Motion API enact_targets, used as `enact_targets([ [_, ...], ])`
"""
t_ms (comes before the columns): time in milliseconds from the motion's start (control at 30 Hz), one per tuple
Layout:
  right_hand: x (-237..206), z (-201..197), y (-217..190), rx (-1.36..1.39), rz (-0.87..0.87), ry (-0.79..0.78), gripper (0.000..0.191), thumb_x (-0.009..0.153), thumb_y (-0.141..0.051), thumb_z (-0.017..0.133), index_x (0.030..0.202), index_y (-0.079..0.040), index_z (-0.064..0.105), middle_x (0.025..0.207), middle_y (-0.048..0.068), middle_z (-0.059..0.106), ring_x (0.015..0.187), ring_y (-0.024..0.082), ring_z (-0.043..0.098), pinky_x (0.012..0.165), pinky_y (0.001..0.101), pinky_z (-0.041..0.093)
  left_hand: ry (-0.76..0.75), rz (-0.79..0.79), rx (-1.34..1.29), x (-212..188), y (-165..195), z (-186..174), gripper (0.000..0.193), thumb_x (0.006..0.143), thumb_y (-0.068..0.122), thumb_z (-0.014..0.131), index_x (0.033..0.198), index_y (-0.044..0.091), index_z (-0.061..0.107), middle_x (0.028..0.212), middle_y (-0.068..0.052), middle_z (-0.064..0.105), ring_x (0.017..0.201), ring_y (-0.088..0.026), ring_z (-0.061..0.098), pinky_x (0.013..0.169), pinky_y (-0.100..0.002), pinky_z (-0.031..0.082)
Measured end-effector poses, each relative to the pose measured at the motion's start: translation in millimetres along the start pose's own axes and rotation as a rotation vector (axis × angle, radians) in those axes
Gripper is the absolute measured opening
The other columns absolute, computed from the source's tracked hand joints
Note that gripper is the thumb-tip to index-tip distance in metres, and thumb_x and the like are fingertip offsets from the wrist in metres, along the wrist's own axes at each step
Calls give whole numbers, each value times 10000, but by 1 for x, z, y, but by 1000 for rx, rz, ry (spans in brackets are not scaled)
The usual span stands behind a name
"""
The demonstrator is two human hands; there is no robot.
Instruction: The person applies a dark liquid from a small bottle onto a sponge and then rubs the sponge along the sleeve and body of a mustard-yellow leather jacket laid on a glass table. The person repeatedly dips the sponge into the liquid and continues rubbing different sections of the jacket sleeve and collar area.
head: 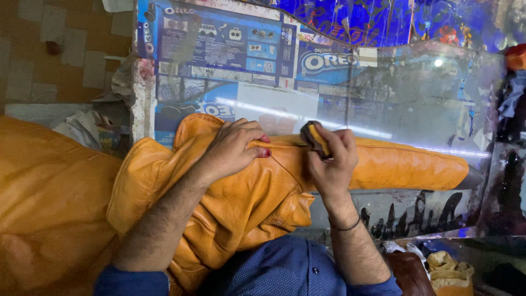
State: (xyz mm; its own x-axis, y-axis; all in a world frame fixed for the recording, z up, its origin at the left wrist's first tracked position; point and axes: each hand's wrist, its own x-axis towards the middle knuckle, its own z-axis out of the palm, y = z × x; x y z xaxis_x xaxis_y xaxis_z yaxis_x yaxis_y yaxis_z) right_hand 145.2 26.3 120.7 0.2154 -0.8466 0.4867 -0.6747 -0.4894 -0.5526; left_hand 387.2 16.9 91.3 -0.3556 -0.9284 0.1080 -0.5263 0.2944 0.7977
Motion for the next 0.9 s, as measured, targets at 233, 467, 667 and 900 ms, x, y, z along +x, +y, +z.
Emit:
enact_targets([
  [233, 3, -3, 5, -3, 37, -56, 352, 831, 17, 733, 1179, -32, 715, 916, 104, 566, 788, 231, 592, 702, 331, 495, -17, 43, -92, 0, -8, -5, 257, 840, 259, 779, 1004, 65, 745, 979, -68, 698, 1041, -285, 655, 920, -424, 502],
  [467, 19, 8, -8, 133, -32, -231, 314, 820, -13, 750, 1130, -33, 708, 875, 92, 583, 784, 234, 601, 699, 356, 495, -83, -115, -415, -1, -15, -15, 518, 800, 28, 765, 1298, 83, 633, 1065, -53, 739, 1055, -183, 703, 967, -327, 544],
  [667, 37, 15, -20, 196, -88, -462, 364, 782, -30, 750, 1145, -53, 729, 879, 98, 574, 812, 252, 619, 723, 350, 508, -108, -70, -533, -5, -22, -16, 653, 873, -38, 710, 1473, 100, 492, 1082, -66, 729, 1088, -161, 680, 1022, -324, 520],
  [900, 50, 16, -24, 185, -140, -360, 380, 799, -47, 735, 1178, -70, 711, 906, 100, 575, 834, 284, 611, 735, 377, 506, -106, -94, -544, -2, -34, -12, 771, 864, -53, 699, 1547, 116, 383, 1073, -50, 718, 1083, -145, 661, 1036, -314, 495],
])
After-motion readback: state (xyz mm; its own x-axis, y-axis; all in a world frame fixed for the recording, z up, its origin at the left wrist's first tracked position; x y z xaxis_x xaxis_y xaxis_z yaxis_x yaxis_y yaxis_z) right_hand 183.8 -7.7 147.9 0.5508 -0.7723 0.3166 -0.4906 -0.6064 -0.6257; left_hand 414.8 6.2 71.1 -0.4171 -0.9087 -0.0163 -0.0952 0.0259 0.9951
